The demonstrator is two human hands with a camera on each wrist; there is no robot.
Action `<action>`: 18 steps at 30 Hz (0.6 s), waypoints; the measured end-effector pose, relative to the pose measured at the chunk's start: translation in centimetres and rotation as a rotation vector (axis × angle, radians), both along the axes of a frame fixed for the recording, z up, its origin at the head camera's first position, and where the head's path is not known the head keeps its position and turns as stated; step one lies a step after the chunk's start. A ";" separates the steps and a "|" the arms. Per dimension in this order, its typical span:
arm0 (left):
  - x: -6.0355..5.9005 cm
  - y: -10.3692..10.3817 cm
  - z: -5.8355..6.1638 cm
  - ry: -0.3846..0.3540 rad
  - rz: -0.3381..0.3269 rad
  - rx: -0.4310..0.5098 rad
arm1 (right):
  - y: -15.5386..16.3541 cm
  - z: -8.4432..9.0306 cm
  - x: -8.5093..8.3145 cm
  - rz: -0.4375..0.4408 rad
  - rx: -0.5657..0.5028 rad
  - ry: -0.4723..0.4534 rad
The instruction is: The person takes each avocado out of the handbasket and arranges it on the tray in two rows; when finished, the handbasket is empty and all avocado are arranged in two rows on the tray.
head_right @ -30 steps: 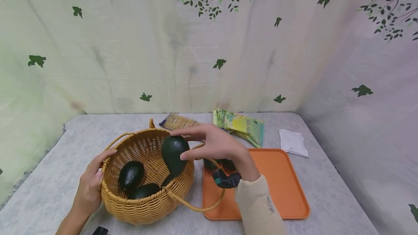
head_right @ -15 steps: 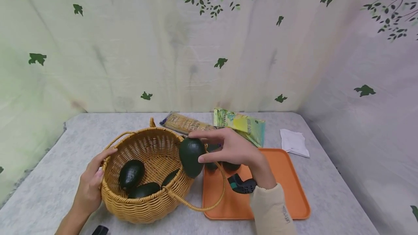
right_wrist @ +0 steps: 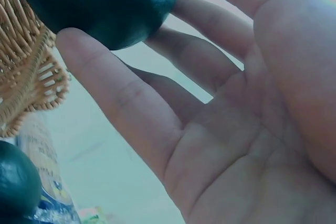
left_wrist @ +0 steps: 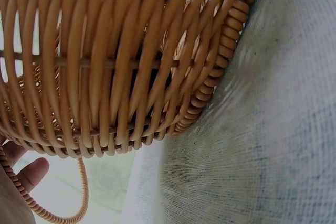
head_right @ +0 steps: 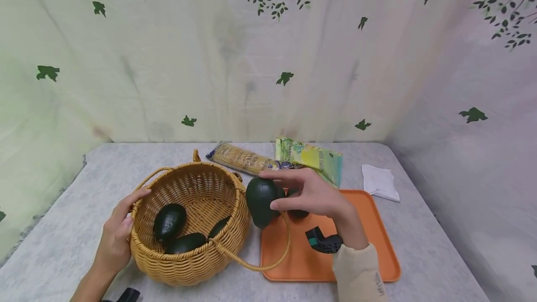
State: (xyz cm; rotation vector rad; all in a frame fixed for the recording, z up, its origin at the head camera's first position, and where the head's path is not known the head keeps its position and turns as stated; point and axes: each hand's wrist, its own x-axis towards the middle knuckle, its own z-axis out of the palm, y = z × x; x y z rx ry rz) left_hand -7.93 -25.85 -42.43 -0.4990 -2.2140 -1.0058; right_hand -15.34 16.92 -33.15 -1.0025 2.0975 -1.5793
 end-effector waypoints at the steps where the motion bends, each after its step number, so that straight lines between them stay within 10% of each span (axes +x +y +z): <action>1: 0.0 0.0 0.0 0.001 -0.001 0.001 | 0.2 0.0 0.0 -0.008 0.011 0.009; 18: -0.1 0.0 -0.1 0.027 -0.013 0.014 | 4.4 -0.7 -0.4 -0.196 0.185 0.004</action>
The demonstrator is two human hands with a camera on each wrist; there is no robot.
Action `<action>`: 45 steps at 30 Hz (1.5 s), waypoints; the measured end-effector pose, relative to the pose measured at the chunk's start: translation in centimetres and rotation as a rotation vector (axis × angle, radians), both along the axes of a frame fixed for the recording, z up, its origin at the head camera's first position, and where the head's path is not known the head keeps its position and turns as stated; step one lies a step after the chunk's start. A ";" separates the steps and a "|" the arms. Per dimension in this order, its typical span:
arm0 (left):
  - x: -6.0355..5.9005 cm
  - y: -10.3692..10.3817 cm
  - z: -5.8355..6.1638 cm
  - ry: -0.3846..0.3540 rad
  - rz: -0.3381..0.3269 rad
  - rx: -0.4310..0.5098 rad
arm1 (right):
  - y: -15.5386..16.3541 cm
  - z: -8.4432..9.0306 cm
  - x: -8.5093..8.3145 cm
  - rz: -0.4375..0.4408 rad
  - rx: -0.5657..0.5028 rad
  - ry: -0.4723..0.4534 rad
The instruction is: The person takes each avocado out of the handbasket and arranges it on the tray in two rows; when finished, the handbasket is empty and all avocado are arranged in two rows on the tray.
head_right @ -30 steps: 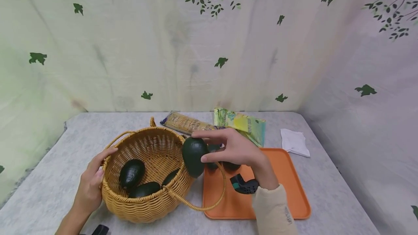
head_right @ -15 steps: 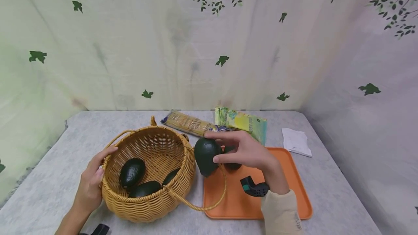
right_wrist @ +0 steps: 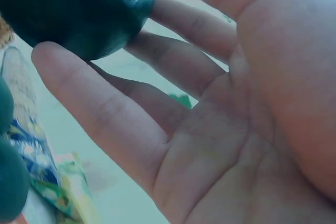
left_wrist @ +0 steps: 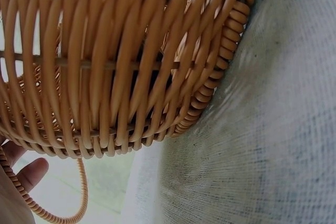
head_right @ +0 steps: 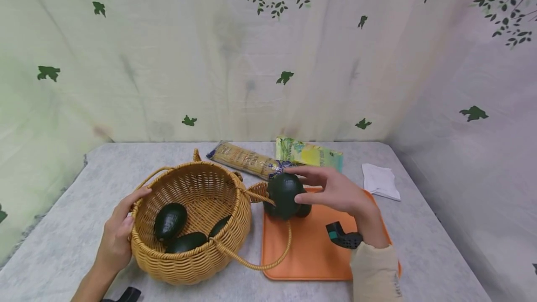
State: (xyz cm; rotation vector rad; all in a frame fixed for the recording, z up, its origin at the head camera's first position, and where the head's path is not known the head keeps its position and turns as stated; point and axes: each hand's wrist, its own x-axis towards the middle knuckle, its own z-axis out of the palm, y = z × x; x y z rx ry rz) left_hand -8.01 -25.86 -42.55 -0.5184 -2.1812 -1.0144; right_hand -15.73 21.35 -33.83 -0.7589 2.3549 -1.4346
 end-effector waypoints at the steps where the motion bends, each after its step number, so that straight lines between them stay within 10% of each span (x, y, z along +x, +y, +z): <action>1: 0.0 0.0 0.0 0.003 -0.001 -0.001 | 0.3 -0.1 -0.1 -0.016 0.012 0.010; 45: -0.1 -0.1 -0.1 -0.002 0.002 -0.012 | 6.6 -5.3 -2.6 -0.218 0.173 -0.075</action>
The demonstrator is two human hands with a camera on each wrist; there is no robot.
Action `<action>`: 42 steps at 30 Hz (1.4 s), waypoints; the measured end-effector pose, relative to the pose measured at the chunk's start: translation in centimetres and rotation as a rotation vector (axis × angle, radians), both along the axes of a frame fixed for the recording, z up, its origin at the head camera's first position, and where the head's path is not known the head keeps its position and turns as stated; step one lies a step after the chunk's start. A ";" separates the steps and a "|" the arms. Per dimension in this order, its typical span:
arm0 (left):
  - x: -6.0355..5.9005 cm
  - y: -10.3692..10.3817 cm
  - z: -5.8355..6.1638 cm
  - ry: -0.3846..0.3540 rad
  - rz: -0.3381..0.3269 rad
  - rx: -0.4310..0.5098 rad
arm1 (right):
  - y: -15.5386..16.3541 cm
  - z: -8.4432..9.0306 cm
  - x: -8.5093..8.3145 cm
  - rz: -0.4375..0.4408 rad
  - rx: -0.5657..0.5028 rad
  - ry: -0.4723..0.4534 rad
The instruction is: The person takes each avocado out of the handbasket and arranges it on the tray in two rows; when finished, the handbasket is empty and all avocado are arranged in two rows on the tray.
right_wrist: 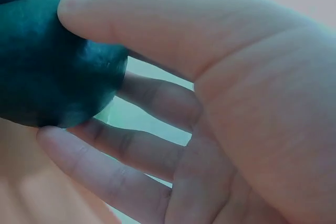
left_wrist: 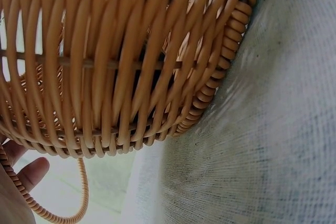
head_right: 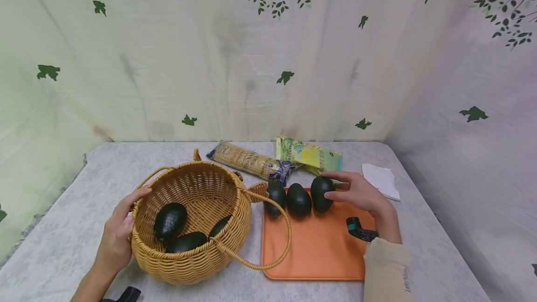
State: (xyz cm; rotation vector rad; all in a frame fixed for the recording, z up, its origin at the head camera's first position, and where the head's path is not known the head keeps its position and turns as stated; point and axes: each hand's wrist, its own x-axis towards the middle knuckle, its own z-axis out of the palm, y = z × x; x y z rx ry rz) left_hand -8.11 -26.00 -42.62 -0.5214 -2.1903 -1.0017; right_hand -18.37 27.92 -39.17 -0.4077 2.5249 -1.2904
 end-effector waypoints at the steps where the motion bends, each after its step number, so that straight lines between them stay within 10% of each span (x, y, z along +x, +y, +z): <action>1: 0.0 0.0 0.0 0.004 0.000 0.001 | -0.1 -0.2 -0.1 -0.001 0.000 -0.005; 42: 0.0 0.0 -0.1 0.013 -0.002 0.013 | -2.2 1.4 -0.1 0.007 0.070 0.122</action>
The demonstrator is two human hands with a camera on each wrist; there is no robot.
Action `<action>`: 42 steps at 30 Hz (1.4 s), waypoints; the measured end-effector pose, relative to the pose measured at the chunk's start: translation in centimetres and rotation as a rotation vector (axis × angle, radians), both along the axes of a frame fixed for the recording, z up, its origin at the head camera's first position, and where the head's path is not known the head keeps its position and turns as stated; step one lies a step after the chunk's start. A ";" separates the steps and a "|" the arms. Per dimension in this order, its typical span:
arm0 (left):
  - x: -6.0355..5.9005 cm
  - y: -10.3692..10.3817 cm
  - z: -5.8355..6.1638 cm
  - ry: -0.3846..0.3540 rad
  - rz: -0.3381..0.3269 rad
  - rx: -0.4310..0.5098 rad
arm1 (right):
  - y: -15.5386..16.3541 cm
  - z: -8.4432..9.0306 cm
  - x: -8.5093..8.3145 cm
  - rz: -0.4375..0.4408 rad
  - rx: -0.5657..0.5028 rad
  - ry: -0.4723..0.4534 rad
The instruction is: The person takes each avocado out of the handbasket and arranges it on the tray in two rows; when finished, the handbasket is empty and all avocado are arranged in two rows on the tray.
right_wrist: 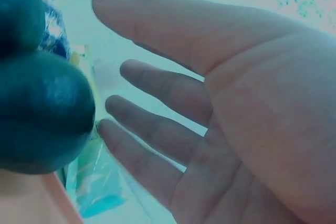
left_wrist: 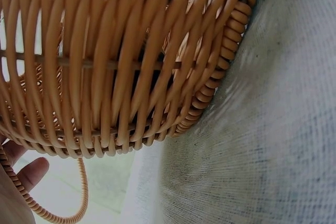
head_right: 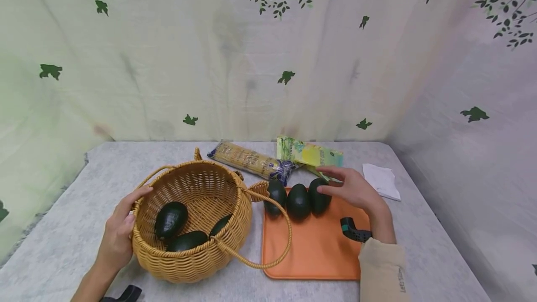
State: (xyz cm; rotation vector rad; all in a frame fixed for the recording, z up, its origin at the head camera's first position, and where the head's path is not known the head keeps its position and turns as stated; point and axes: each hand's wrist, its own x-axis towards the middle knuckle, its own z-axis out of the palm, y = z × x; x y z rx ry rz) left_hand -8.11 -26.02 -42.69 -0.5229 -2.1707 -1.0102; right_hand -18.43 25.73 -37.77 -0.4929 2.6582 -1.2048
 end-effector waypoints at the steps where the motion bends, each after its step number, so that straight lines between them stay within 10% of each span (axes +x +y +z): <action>1: 0.0 0.0 0.0 0.001 0.000 0.002 | -0.1 0.1 0.1 0.003 -0.004 0.011; 22: 0.2 0.2 0.0 -0.030 0.004 0.006 | -5.5 3.8 1.0 0.001 -0.146 0.108; 42: 0.3 0.1 0.3 -0.054 0.010 0.012 | -12.5 6.4 -0.2 0.293 -0.197 0.177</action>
